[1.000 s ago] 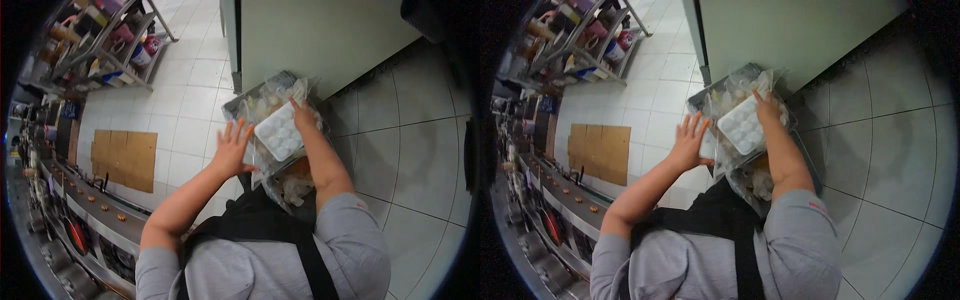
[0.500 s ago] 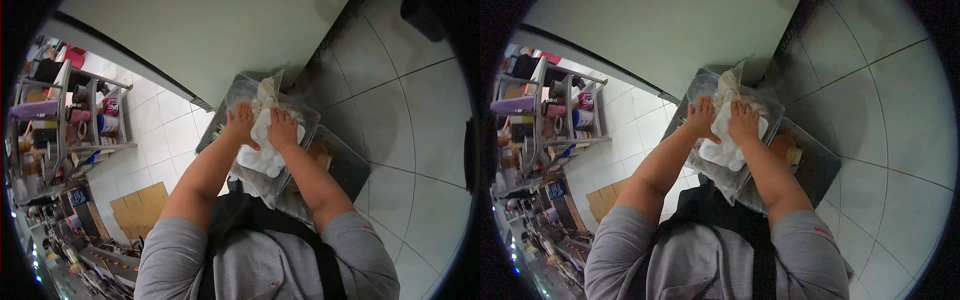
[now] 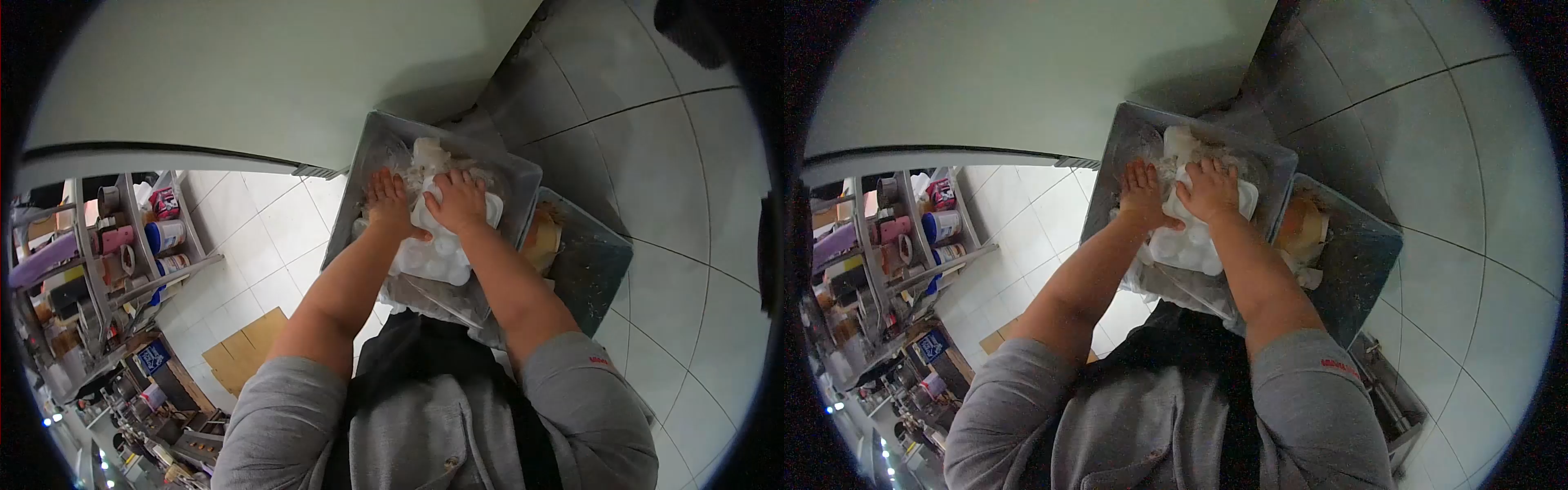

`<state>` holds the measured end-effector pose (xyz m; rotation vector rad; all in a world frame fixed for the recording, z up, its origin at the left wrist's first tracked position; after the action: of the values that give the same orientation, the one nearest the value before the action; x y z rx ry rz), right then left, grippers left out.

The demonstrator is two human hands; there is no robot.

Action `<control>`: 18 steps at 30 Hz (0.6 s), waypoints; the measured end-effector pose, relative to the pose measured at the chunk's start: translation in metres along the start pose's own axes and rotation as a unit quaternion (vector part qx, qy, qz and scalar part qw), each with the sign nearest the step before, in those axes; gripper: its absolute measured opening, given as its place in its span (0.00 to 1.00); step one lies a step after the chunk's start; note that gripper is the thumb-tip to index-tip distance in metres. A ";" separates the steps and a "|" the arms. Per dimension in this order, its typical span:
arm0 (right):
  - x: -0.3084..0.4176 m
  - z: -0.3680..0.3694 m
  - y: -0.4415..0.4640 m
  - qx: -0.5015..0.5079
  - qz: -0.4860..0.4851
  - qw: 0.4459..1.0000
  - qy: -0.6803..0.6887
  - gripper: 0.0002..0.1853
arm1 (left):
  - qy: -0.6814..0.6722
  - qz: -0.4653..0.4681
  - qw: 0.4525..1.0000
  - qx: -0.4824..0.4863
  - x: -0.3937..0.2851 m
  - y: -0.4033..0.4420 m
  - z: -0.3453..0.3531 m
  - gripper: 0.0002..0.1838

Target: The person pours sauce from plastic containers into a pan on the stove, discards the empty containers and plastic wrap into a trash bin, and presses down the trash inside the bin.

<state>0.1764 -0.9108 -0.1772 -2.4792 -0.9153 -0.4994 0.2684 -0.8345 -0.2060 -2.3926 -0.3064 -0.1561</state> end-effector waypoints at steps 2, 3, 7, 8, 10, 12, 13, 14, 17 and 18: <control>-0.009 0.020 0.003 0.008 -0.009 1.000 -0.007 0.23 | 0.007 -0.012 0.999 0.035 -0.006 0.009 0.003 0.75; -0.013 0.031 0.006 0.012 -0.021 1.000 -0.016 0.22 | 0.010 -0.021 0.998 0.059 -0.009 0.014 0.007 0.74; -0.034 0.072 0.016 -0.029 -0.052 0.998 -0.030 0.20 | -0.060 -0.031 0.996 0.052 -0.011 0.038 0.039 0.71; -0.039 0.080 0.020 -0.029 -0.048 0.998 -0.037 0.19 | -0.058 -0.029 0.996 0.055 -0.013 0.043 0.047 0.71; -0.046 0.093 0.030 -0.028 -0.044 0.998 -0.044 0.18 | -0.072 -0.039 0.996 0.035 -0.013 0.053 0.053 0.70; -0.054 0.106 0.035 -0.026 -0.037 0.998 -0.048 0.17 | -0.082 -0.034 0.996 0.027 -0.014 0.064 0.066 0.69; -0.058 0.113 0.038 -0.020 -0.036 0.998 -0.048 0.17 | -0.092 -0.029 0.995 0.015 -0.014 0.069 0.071 0.69; -0.060 0.117 0.039 -0.033 -0.044 0.997 -0.052 0.17 | -0.093 -0.028 0.995 0.020 -0.015 0.074 0.079 0.69; -0.070 0.133 0.044 -0.030 -0.047 0.997 -0.059 0.17 | -0.130 -0.018 0.991 -0.022 -0.018 0.082 0.081 0.68; -0.071 0.137 0.048 -0.022 -0.047 0.997 -0.062 0.17 | -0.132 -0.023 0.991 -0.022 -0.018 0.087 0.085 0.68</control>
<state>0.1822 -0.9082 -0.3385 -2.5399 -1.0854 -0.4042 0.2759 -0.8433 -0.3283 -2.4529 -0.4867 0.1356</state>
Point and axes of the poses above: each hand's wrist, its own y-axis towards the middle knuckle, its own z-axis out of the palm, x = y × z, the point moved 8 cm from there along y, towards the middle knuckle, and after that the axes turned 15 degrees about y, right-handed, at the moved point
